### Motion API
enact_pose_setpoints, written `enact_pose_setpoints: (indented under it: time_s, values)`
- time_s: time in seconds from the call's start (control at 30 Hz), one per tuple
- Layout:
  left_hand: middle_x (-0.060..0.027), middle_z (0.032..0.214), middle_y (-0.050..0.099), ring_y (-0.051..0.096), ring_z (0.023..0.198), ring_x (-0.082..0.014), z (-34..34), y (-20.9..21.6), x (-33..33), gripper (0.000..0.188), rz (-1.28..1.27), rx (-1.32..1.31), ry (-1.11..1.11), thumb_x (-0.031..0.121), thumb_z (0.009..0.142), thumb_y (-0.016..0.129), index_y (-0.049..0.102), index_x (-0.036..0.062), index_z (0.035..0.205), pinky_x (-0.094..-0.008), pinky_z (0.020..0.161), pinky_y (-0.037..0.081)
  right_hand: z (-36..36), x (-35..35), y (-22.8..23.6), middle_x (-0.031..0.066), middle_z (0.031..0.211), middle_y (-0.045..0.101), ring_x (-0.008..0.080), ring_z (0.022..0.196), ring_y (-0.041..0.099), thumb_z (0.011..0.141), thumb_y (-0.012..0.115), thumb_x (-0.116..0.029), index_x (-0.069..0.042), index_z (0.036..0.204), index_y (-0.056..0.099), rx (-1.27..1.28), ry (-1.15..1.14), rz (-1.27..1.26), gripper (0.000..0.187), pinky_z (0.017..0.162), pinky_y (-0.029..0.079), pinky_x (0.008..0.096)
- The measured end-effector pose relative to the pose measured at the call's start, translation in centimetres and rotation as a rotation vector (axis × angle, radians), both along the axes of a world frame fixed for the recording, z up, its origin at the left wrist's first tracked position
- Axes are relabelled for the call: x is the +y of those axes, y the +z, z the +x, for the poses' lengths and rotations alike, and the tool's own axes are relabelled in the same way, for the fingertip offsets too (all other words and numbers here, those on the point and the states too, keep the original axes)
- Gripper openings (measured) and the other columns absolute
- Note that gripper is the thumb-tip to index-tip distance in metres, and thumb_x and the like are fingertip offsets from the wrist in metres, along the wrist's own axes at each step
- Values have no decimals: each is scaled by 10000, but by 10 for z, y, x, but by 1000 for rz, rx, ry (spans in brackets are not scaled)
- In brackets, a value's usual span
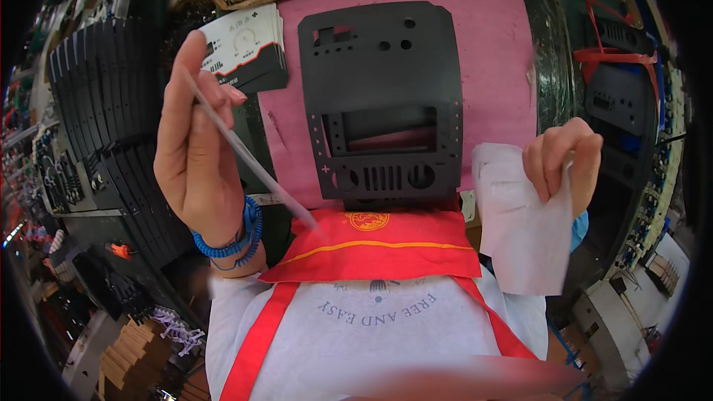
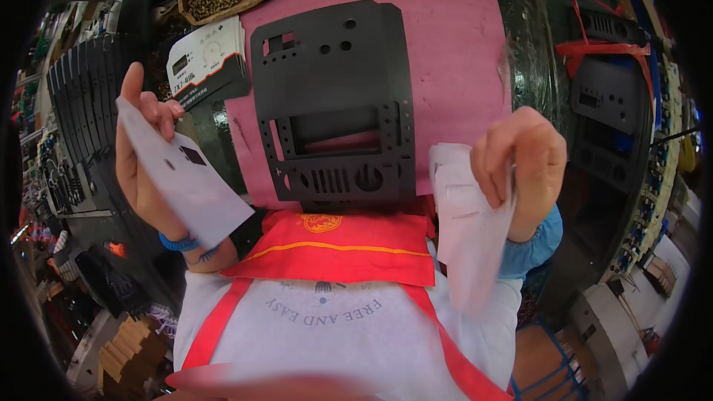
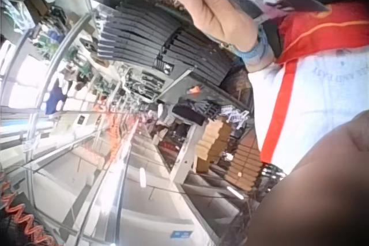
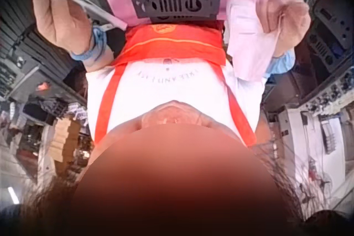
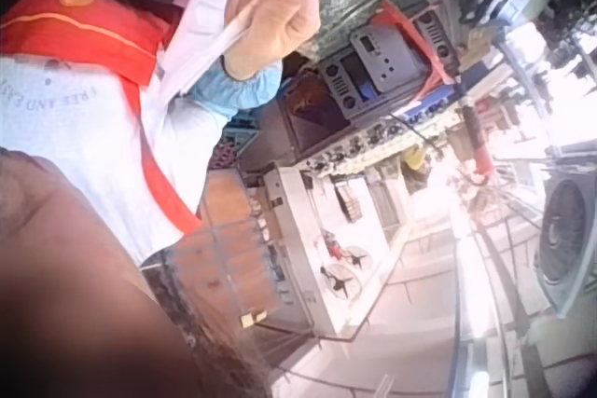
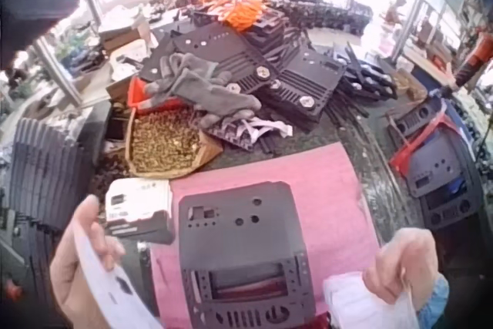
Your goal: Apply adhesive labels/panels to plastic welding machine front casings.
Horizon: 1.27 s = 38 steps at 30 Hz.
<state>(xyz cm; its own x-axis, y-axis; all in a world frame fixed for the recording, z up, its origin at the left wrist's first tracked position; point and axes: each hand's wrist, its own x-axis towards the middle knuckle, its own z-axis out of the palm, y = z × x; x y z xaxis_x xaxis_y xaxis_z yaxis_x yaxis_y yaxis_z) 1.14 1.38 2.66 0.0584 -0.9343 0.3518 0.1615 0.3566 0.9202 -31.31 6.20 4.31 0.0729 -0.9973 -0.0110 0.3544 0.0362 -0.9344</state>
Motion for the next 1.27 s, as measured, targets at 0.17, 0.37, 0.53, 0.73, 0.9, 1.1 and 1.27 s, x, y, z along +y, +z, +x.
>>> enact_pose_setpoints:
  time_s: [0.17,0.37,0.53,0.73,0.9,1.1,1.27]
  values:
    - [-116,909,549,528,782,-170,-37,21,-8,348,-139,-726,-94,-70,832,510,561,-51,1176,-237,689,428,44,-20,11,67,672,602,133,581,552,737,713,-86,15,1014,624,631,237,-104,309,520,378,222]
    - [-187,1010,587,579,887,-203,-32,5,-18,332,-236,-693,-163,-47,866,489,516,-88,1194,-266,795,453,62,-25,7,119,749,649,196,637,620,707,669,80,34,920,648,835,197,-122,220,617,466,241]
    - [-115,1063,563,539,850,-129,-22,-33,-13,489,17,-332,250,175,848,640,461,-51,1244,-261,755,448,61,-26,4,45,736,645,83,657,581,767,663,29,35,893,660,831,-295,123,126,575,439,217]
    - [35,571,449,366,551,-33,-20,-41,0,271,787,-6,-193,236,904,582,552,10,757,-207,495,296,69,-53,-19,-4,696,604,34,587,482,801,676,-117,39,858,660,604,-240,432,167,539,344,181]
    - [42,498,379,291,516,-31,-27,-51,-3,375,790,-125,-91,200,901,581,488,-18,609,-244,429,236,74,-58,-20,-6,679,600,33,588,481,786,683,-112,33,836,662,747,-221,421,154,536,344,183]
    - [-32,472,396,337,492,-51,-28,-57,-5,381,783,-64,-152,206,898,573,497,-38,615,-267,432,316,70,-58,-20,1,665,595,32,586,480,771,682,-95,29,804,658,805,-249,448,131,535,347,187]
    - [-145,472,446,450,425,-146,-29,-53,-8,386,790,-246,-160,233,899,550,512,-24,614,-307,440,357,69,-61,-23,3,656,593,34,586,482,770,675,-82,28,796,653,810,-256,442,115,536,351,195]
